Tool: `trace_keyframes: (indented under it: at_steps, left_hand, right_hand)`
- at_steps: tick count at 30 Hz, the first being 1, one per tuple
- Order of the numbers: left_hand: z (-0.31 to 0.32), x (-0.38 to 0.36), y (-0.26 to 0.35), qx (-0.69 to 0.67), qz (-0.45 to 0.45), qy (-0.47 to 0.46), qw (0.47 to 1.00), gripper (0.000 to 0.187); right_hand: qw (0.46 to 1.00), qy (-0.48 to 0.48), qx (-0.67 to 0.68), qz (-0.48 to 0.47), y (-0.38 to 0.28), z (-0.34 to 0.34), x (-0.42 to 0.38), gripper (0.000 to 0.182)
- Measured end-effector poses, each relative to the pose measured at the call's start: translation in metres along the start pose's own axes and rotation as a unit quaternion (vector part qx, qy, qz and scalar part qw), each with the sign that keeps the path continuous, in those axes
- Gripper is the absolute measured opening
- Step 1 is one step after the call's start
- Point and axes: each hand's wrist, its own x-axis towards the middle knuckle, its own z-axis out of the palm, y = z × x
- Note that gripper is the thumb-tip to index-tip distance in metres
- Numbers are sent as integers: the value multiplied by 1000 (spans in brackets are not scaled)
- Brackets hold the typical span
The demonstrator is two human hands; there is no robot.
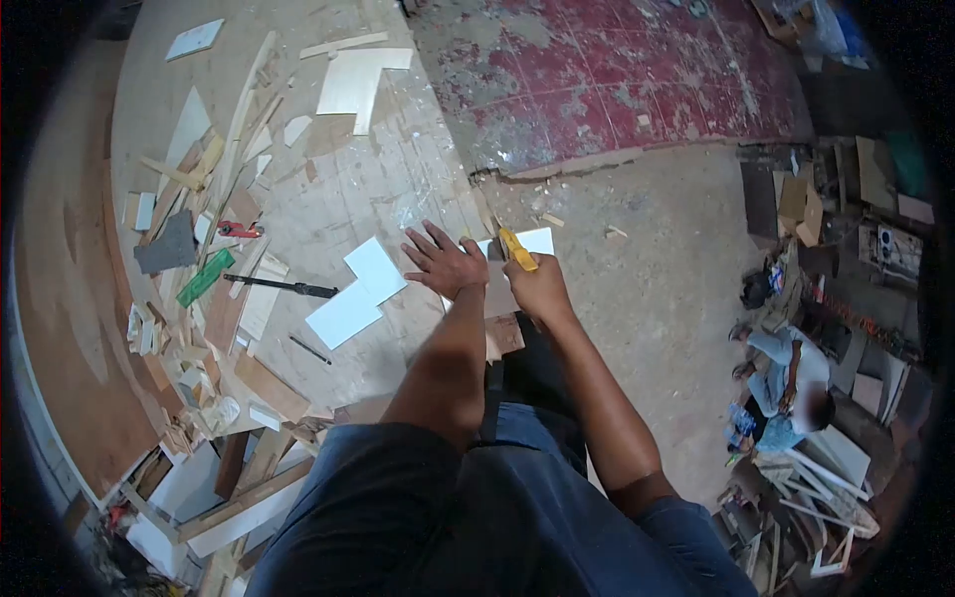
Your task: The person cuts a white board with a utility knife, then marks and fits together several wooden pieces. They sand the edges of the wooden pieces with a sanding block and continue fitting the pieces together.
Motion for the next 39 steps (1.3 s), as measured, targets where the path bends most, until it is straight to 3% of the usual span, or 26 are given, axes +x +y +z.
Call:
trace_keyframes:
  at_steps: [3, 5, 6, 9, 10, 12, 16, 17, 21, 25, 27, 29, 33, 35, 38, 39]
  left_hand:
    - [-1, -4, -13, -28, 53, 59, 996, 76]
    - [-5, -6, -28, 47, 243, 12, 969, 75]
    - [-3, -7, -31, 46, 236, 13, 971, 75]
    - [0, 3, -27, 125, 359, 53, 923, 73]
    - [-1, 4, -28, 123, 354, 53, 926, 73]
    - [-10, 7, -28, -3, 377, -43, 925, 70]
    - [-12, 7, -26, 3, 360, -51, 932, 68]
    - [-10, 9, -24, -13, 364, -53, 930, 67]
    - [-8, 1, -32, -6, 365, -71, 928, 66]
    - [-7, 10, -23, -3, 367, -51, 929, 67]
    - [-6, 5, -26, 0, 363, -52, 930, 67]
    - [-7, 8, -24, 5, 357, -59, 932, 67]
    - [-6, 7, -19, -16, 360, -50, 931, 69]
    - [-7, 7, -24, -7, 353, -76, 932, 66]
    - [-1, 6, -24, -11, 356, -45, 933, 64]
    - [-1, 7, -23, -6, 351, -53, 935, 63]
  right_hand:
    - [1000, -12, 6, -19, -15, -6, -2, 32]
    - [999, -9, 2, -41, -20, -4, -2, 34]
    - [999, -15, -1, -45, -23, -2, -2, 34]
    - [997, -4, -51, -51, -28, 4, 4, 34]
    - [997, -16, -51, -47, -25, 6, 6, 34]
    - [997, -28, -57, -43, -22, 7, 4, 34]
    - [991, -22, -43, -126, 26, 2, -31, 28]
    - [992, -30, 15, -124, 20, -6, -49, 24]
    - [998, -51, -44, -14, -12, -60, -141, 18]
    - [999, -32, -6, -2, -17, -56, -127, 20]
    - [997, 40, -28, -67, 15, -20, -72, 23]
    - [999, -4, -10, -36, 0, -6, -30, 25]
    - [995, 8, -14, -96, 10, -24, -62, 24]
    - [997, -14, 13, -80, -36, -53, -119, 18]
    - [998, -51, -45, -5, -35, -81, -149, 16]
    - [999, -44, -23, -18, -20, -69, -133, 17]
